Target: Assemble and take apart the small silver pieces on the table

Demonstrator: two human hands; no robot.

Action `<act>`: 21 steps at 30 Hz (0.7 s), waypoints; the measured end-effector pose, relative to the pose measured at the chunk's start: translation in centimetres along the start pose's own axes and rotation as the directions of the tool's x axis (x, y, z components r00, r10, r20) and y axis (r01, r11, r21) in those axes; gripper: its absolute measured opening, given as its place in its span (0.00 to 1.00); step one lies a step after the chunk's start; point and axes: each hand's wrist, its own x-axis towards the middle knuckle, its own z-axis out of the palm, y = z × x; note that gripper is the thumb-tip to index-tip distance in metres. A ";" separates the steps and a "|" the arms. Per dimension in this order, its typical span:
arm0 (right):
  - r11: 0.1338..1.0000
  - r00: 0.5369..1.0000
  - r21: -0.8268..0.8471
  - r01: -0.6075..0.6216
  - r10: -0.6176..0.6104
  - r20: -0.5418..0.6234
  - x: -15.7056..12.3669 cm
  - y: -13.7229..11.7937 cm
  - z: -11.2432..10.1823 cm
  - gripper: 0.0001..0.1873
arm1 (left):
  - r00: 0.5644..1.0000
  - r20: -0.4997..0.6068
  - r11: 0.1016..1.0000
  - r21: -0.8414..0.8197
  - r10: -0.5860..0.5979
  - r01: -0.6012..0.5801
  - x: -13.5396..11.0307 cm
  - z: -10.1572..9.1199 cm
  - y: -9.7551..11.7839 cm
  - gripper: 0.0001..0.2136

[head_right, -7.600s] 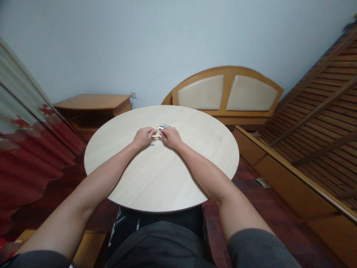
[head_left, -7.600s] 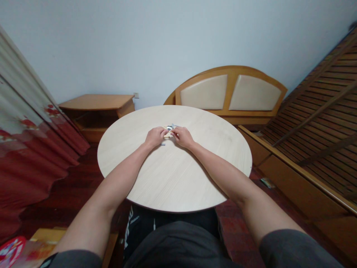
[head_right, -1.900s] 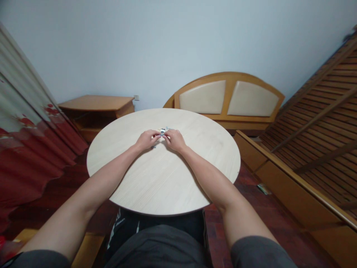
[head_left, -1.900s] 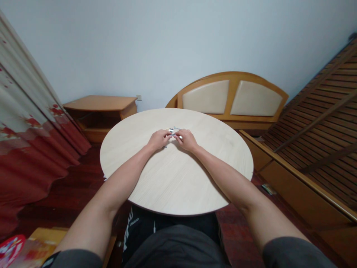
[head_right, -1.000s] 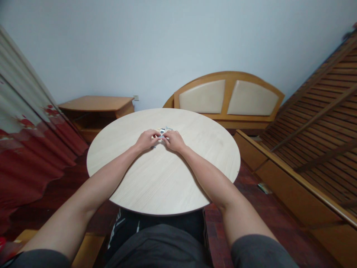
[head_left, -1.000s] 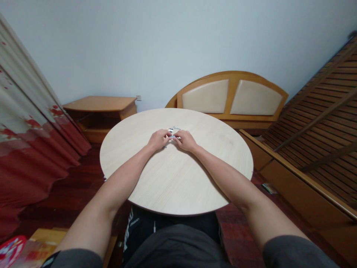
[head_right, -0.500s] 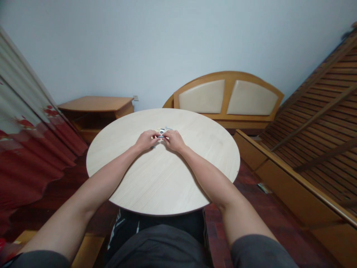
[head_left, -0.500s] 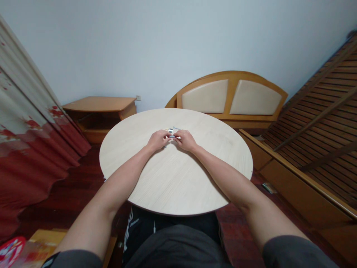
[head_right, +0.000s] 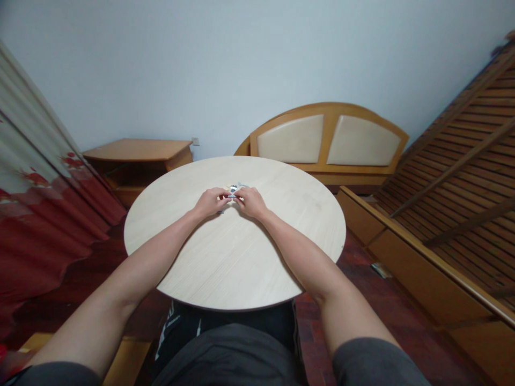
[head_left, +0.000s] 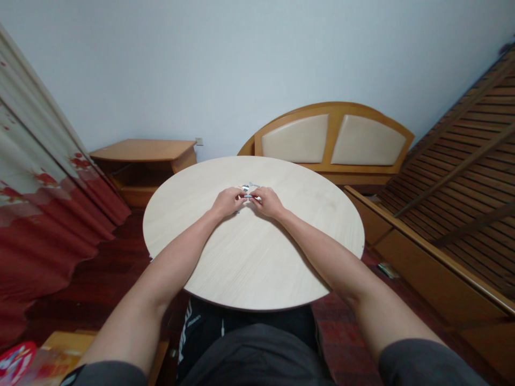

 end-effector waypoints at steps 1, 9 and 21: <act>1.000 1.000 -0.002 0.000 0.000 0.003 0.0 -0.1 0.0 0.11 | 1.000 0.000 1.000 0.001 0.003 -0.003 0.0 0.0 0.0 0.09; 1.000 1.000 -0.015 0.011 -0.011 0.012 0.0 -0.3 -0.2 0.11 | 1.000 0.003 1.000 0.009 0.006 -0.006 0.1 0.0 0.0 0.09; 1.000 1.000 -0.021 0.019 -0.018 0.019 0.0 -0.3 -0.3 0.11 | 1.000 -0.006 1.000 -0.002 0.014 -0.014 -0.1 -0.2 0.3 0.11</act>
